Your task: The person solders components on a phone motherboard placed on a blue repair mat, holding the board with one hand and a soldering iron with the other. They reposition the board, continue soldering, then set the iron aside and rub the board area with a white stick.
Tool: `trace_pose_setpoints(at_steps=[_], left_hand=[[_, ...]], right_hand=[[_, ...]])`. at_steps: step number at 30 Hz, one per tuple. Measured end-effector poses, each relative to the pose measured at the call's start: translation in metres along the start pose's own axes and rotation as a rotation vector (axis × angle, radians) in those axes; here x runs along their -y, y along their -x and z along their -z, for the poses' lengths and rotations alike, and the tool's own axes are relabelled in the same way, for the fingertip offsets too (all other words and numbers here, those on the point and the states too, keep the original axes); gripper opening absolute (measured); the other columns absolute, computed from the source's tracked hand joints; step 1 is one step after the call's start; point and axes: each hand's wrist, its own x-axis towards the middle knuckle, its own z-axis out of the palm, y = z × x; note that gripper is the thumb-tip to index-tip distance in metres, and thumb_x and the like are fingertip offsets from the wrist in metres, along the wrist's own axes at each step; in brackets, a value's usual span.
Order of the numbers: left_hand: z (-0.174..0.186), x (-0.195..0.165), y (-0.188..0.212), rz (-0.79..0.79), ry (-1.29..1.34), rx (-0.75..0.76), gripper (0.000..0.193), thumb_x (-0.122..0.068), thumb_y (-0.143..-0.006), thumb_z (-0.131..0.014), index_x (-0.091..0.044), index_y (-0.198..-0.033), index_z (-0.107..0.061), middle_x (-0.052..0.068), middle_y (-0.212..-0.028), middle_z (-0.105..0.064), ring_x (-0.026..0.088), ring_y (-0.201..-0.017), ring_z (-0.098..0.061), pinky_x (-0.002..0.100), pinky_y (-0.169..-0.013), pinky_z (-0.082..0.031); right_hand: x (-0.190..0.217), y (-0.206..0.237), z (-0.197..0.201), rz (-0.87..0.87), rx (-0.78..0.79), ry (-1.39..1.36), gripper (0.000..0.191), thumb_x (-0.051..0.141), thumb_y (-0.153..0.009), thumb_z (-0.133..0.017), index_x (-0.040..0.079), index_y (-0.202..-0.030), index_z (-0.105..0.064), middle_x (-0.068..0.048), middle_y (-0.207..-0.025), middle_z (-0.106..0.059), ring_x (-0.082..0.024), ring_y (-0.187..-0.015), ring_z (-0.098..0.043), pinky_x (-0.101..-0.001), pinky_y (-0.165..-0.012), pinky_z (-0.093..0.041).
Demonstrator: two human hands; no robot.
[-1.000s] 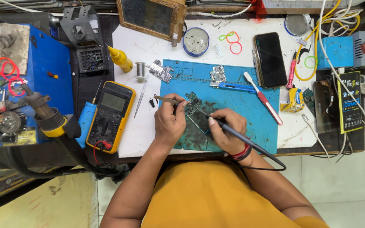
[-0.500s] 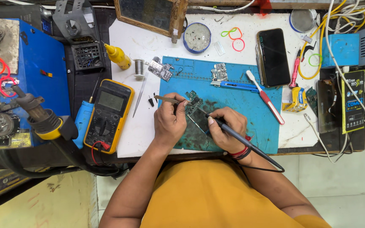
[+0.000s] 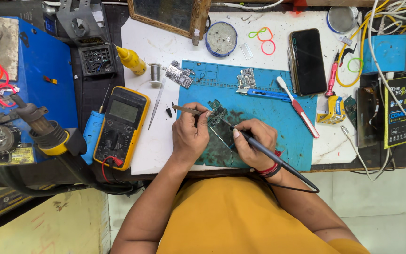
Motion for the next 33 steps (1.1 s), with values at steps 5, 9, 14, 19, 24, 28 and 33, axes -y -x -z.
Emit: trace_pose_setpoints(at_steps=[5,9,14,19,24,28,33], left_hand=[[0.004,-0.003,0.014,-0.003,0.004,-0.004,0.010,-0.008,-0.101,-0.066,-0.004,-0.106,-0.059,0.007,-0.079,-0.068,0.019,-0.065,-0.068,0.033,-0.059,-0.051],[-0.001,-0.002,0.008,-0.018,0.005,-0.007,0.009,-0.008,-0.101,-0.066,-0.004,-0.106,-0.059,0.007,-0.081,-0.068,0.019,-0.065,-0.068,0.032,-0.059,-0.051],[-0.005,-0.002,-0.002,-0.020,0.001,-0.010,0.009,-0.007,-0.101,-0.067,-0.004,-0.105,-0.059,0.007,-0.080,-0.068,0.019,-0.065,-0.068,0.032,-0.059,-0.051],[-0.006,-0.002,-0.007,-0.032,-0.003,-0.015,0.010,-0.007,-0.101,-0.066,-0.004,-0.105,-0.059,0.007,-0.080,-0.068,0.019,-0.066,-0.068,0.032,-0.059,-0.052],[-0.003,-0.001,-0.010,-0.017,-0.003,0.004,0.009,-0.008,-0.101,-0.066,-0.004,-0.105,-0.058,0.007,-0.080,-0.068,0.017,-0.065,-0.068,0.032,-0.058,-0.051],[0.001,-0.007,0.009,-0.002,0.002,0.007,0.009,-0.008,-0.101,-0.066,-0.004,-0.104,-0.059,0.007,-0.079,-0.068,0.018,-0.063,-0.067,0.032,-0.057,-0.050],[0.006,-0.005,0.006,-0.029,0.001,-0.004,0.009,-0.008,-0.101,-0.066,-0.004,-0.105,-0.059,0.008,-0.082,-0.068,0.018,-0.065,-0.067,0.032,-0.059,-0.050]], right_hand=[[0.006,0.010,0.001,-0.005,0.003,-0.002,0.007,0.008,-0.088,-0.073,0.003,-0.090,-0.068,-0.008,-0.073,-0.064,-0.020,-0.059,-0.060,-0.0316,-0.056,-0.044],[0.001,0.006,0.003,-0.007,0.004,-0.002,0.007,0.008,-0.088,-0.073,0.003,-0.090,-0.068,-0.008,-0.072,-0.064,-0.020,-0.059,-0.060,-0.0319,-0.056,-0.044],[-0.003,-0.003,0.005,-0.008,0.007,0.000,0.007,0.008,-0.088,-0.073,0.004,-0.089,-0.068,-0.008,-0.072,-0.063,-0.020,-0.059,-0.060,-0.0318,-0.056,-0.044],[-0.004,-0.010,0.005,0.008,0.014,-0.002,0.007,0.008,-0.088,-0.072,0.004,-0.089,-0.067,-0.007,-0.071,-0.062,-0.020,-0.059,-0.060,-0.0323,-0.056,-0.043],[-0.004,-0.010,0.003,-0.005,0.011,-0.009,0.007,0.008,-0.087,-0.072,0.003,-0.089,-0.068,-0.007,-0.070,-0.062,-0.019,-0.057,-0.059,-0.0319,-0.055,-0.043],[0.007,0.006,0.006,-0.009,-0.010,-0.020,0.006,0.008,-0.089,-0.071,0.003,-0.089,-0.068,-0.007,-0.070,-0.063,-0.018,-0.057,-0.060,-0.0311,-0.055,-0.043],[0.009,0.004,0.001,-0.011,0.007,-0.001,0.008,0.009,-0.089,-0.073,0.003,-0.090,-0.068,-0.008,-0.072,-0.063,-0.019,-0.059,-0.060,-0.0312,-0.056,-0.044]])
